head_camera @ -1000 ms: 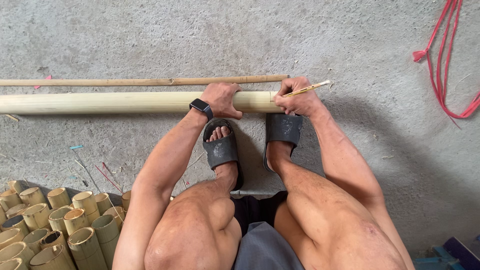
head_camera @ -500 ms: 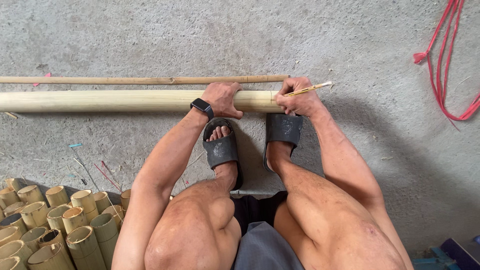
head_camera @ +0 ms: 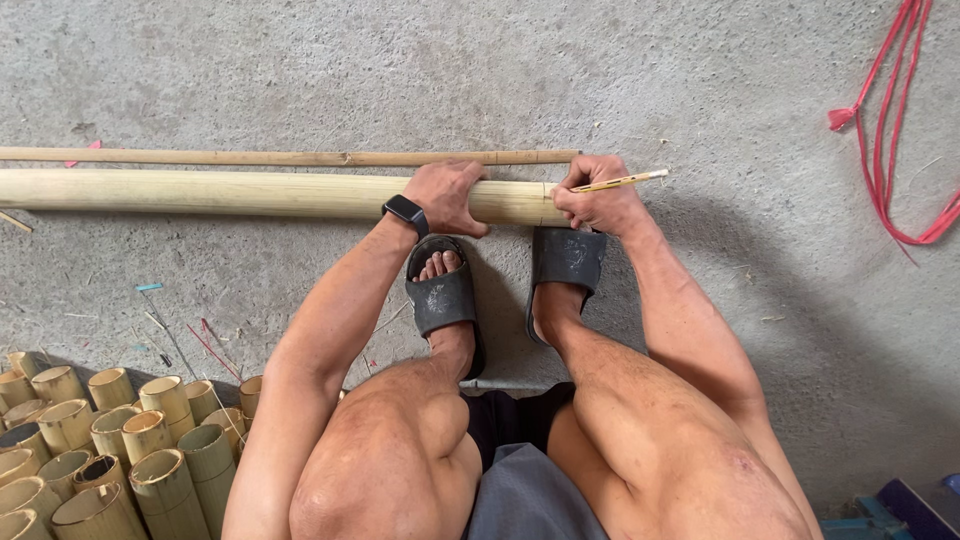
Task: The person sits on the floor and uses a pencil and a wooden ruler to measure and mark lines on long bamboo poles. They repeatedly pick up a pole, align the ruler, draw a line, and then place the pole back into a stack.
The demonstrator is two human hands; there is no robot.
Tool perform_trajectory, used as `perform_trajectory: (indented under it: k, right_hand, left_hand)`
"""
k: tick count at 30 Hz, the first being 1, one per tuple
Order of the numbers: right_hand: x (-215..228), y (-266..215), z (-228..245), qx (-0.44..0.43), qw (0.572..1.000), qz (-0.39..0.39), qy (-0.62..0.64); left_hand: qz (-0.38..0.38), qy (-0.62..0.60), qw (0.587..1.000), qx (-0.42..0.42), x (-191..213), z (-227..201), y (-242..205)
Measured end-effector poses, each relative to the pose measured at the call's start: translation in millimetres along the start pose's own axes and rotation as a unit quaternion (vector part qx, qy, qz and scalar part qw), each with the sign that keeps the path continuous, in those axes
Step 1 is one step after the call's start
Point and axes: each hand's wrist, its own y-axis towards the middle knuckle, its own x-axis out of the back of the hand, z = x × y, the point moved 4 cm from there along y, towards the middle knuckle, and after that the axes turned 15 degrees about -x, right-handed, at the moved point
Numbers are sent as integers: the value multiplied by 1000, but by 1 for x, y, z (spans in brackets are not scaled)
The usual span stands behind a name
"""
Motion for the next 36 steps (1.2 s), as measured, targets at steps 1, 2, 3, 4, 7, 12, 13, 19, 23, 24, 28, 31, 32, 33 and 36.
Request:
perform_trajectory:
  k: [1,2,3,4,7,12,13,19,23,24,28,31,32,33,36]
  right_hand:
    - [1,0,0,-5,1000,-20,12]
    - [0,1,0,0,1000,-20,2]
    - [0,0,-1,4,1000,-21,-8]
    - [0,-1,-2,8,1000,-22,-18]
    - [-1,-1,-1,34,996,25,-74]
    - [-1,-1,-7,34,999,11,-28]
    - [-1,0,-8,29,1000,1,1]
    - [-15,-25,-1,97,985,-129,65]
    - [-38,-33,18,171,974,-104,105]
    - [-42,-33,25,185,971,-70,135]
    - [-56,-36,63,269,939,9,214]
    - [-78,-53,78,298,936,14,185]
    - [-88,-59,78,306,941,6,148]
    - [-97,-64,77,312,943,-6,113]
    - [-123,-62,62,252,966,33,50]
  left_hand:
    - [-43,15,998,-31,3,-3,0]
    - [-45,15,998,-27,3,-3,-1]
    - [-47,14,999,-25,2,-3,-2]
    - [-48,13,999,-22,1,-4,-3]
    - [0,-28,1000,10,1,1,-2]
    - [66,5,998,24,-4,2,3]
    - [70,21,997,18,-6,1,3]
    - [85,87,993,-8,3,-9,-7]
    - [57,31,998,2,27,-14,-42]
    - [46,36,998,25,36,-15,-56]
    - [-19,83,992,96,83,-21,-129]
    - [-78,142,977,141,122,-28,-213]
    - [-97,164,969,154,132,-30,-247]
    - [-123,196,959,163,144,-34,-280]
    - [-122,312,911,238,162,-51,-381]
